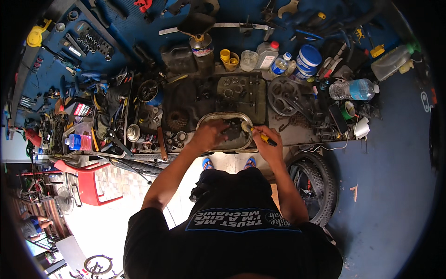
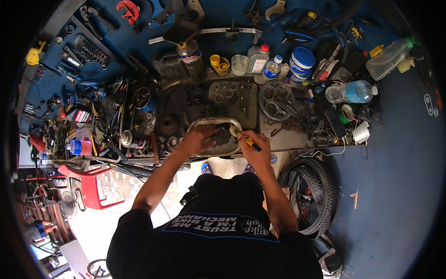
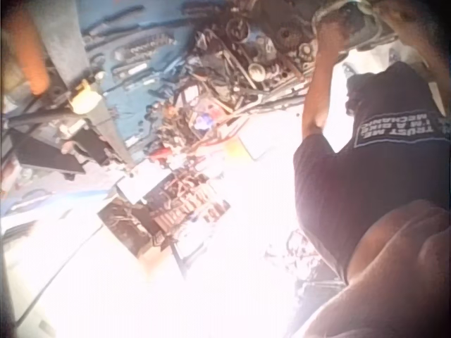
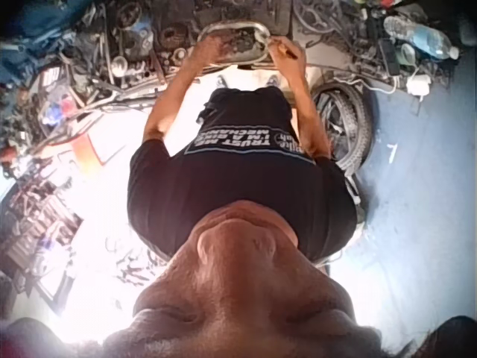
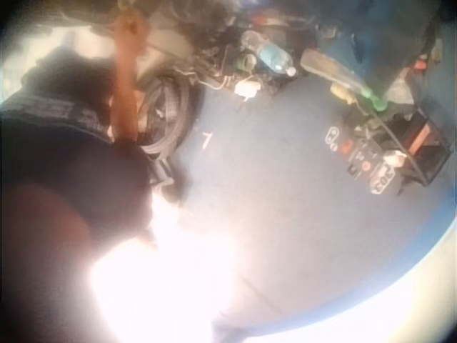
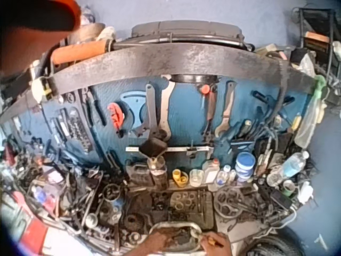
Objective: The person scrubs a small mechanical part with a yellow-handled brush over a metal tray on a cluttered workbench. The person repeatedly dips the brush into the tray and scrubs the part, occasionally adjusting its position with the left hand.
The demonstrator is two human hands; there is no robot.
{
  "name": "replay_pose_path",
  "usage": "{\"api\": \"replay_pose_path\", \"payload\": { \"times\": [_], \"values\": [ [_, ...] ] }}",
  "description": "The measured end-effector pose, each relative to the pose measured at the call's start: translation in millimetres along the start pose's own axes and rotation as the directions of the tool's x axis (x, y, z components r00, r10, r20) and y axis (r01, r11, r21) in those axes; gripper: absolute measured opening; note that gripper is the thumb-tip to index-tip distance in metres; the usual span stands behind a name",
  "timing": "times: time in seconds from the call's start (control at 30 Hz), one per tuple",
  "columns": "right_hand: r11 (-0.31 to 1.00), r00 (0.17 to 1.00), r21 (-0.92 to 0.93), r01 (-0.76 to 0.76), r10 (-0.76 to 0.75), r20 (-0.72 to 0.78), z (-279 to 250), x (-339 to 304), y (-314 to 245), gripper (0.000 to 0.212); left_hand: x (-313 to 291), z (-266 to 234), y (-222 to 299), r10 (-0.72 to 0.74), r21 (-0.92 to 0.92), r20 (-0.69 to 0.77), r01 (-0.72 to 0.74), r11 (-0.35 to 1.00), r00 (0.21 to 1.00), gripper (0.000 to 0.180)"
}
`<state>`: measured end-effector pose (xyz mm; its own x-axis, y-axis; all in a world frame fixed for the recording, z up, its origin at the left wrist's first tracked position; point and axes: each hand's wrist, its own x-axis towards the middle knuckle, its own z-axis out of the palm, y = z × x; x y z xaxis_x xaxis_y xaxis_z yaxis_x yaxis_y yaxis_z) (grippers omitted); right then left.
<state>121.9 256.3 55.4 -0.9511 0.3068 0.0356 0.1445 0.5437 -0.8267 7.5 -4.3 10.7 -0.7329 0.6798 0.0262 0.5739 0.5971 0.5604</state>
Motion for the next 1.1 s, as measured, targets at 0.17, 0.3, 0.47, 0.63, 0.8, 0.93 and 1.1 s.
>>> {"api": "replay_pose_path", "payload": {
  "times": [0.17,0.3,0.47,0.63,0.8,0.93,1.1],
  "values": [
    [0.997,0.998,0.026,0.069,-0.069,0.011,5,8,-4,0.022,-22,14,13,0.074,0.261,0.072,-0.09,0.961,0.995,0.052],
    [0.996,0.996,0.025,0.086,-0.086,0.022,8,9,-4,0.021,-27,13,4,0.048,0.335,0.125,-0.087,0.938,0.991,0.05],
    [0.994,0.994,0.015,0.104,-0.104,0.023,7,8,-5,0.02,-28,11,-3,-0.019,0.3,0.168,-0.032,0.953,0.986,0.043],
    [0.99,0.99,0.005,0.141,-0.141,0.007,8,6,-2,0.021,-22,11,-3,-0.069,0.252,0.177,0.022,0.967,0.982,0.033],
    [0.968,0.97,-0.076,0.241,-0.242,0.0,11,6,1,0.021,-23,16,-13,-0.037,0.208,0.083,0.019,0.978,0.996,0.029],
    [0.944,0.957,-0.161,0.289,-0.286,0.039,12,8,-1,0.02,-19,15,-18,-0.049,0.104,0.113,0.037,0.994,0.992,0.032],
    [0.915,0.941,-0.22,0.338,-0.331,0.072,16,10,1,0.018,-16,11,-17,0.027,0.012,0.054,-0.028,1.0,0.998,0.032]
  ]
}}
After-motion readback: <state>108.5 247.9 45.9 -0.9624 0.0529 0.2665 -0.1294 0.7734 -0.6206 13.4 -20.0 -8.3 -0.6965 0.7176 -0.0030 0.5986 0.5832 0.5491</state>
